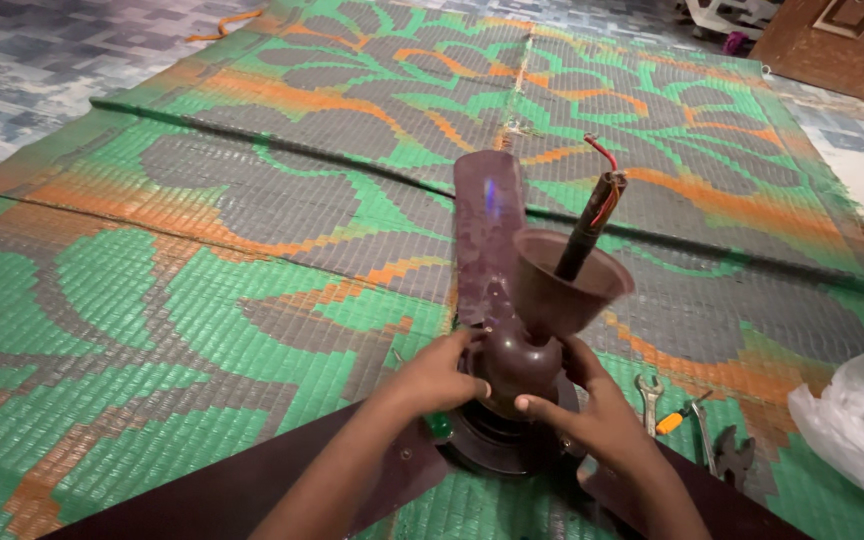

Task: The person reassembles an electric fan by connecting internal wires, securing the motor housing, and attaching the upper canopy. They use pliers to adjust wire connections and then fit the canopy over the motor assembly.

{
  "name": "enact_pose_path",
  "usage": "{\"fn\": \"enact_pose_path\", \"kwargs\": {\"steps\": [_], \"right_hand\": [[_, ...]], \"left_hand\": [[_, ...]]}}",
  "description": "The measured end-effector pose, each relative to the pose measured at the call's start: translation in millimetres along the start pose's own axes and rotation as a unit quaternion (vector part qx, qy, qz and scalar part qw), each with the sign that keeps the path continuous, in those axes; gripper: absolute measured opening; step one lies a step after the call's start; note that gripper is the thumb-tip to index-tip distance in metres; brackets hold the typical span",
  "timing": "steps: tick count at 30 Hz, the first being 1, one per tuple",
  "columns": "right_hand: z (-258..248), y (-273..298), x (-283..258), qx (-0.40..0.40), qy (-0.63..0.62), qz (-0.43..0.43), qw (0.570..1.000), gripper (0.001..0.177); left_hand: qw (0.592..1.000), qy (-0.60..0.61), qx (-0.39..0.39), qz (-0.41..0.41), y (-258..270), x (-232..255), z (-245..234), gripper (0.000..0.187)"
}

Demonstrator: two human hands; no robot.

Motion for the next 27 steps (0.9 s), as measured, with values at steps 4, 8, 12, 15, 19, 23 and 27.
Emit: {"fn": "enact_pose_path", "kwargs": {"steps": [4, 8, 12, 15, 19, 23, 27], "right_hand": [[3.6, -2.8, 2.9, 0.027, -0.024, -0.015, 0.999, 0.106], [4.4, -5.2, 7.2, 0.048, -0.039, -0.036, 0.997, 0.110], [5.7, -6.7, 11.2, 0.054, -0.056, -0.055, 0.995, 0.109], [9.0, -5.5, 12.9, 0.070, -0.052, -0.072, 0.994, 0.107], [14.7, -2.9, 10.3, 0.092, -0.087, -0.079, 0.989, 0.103], [19.6, 3.8, -0.8, 0.124, -0.072, -0.074, 0.987, 0.096], [21.3, 9.2, -16.0, 0.173, -0.011, -0.119, 0.978, 0.090]], "left_hand": [[1.000, 0.000, 0.022, -0.005, 0.1, -3.1, 3.4, 0.083], [0.999, 0.038, 0.023, 0.009, 1.2, -2.9, 6.2, 0.080], [0.999, 0.015, 0.045, 0.003, 5.5, -1.2, 6.5, 0.076], [0.997, 0.040, 0.059, 0.017, 9.1, 2.2, 7.6, 0.072], [0.995, 0.024, 0.095, -0.008, 17.6, 6.1, 8.8, 0.067], [0.986, -0.023, 0.163, 0.025, 29.4, 16.7, 8.8, 0.061], [0.973, -0.056, 0.211, 0.070, 39.6, 24.4, 15.3, 0.054]]}}
Point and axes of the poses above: each hand's wrist, its own y-axis away from the middle knuckle, its own z-axis out of the palm, x = y × z, the point moved 3 cm from there along -y, towards the middle knuckle, and after that the axes turned 10 degrees about y, right-handed, at the moved point
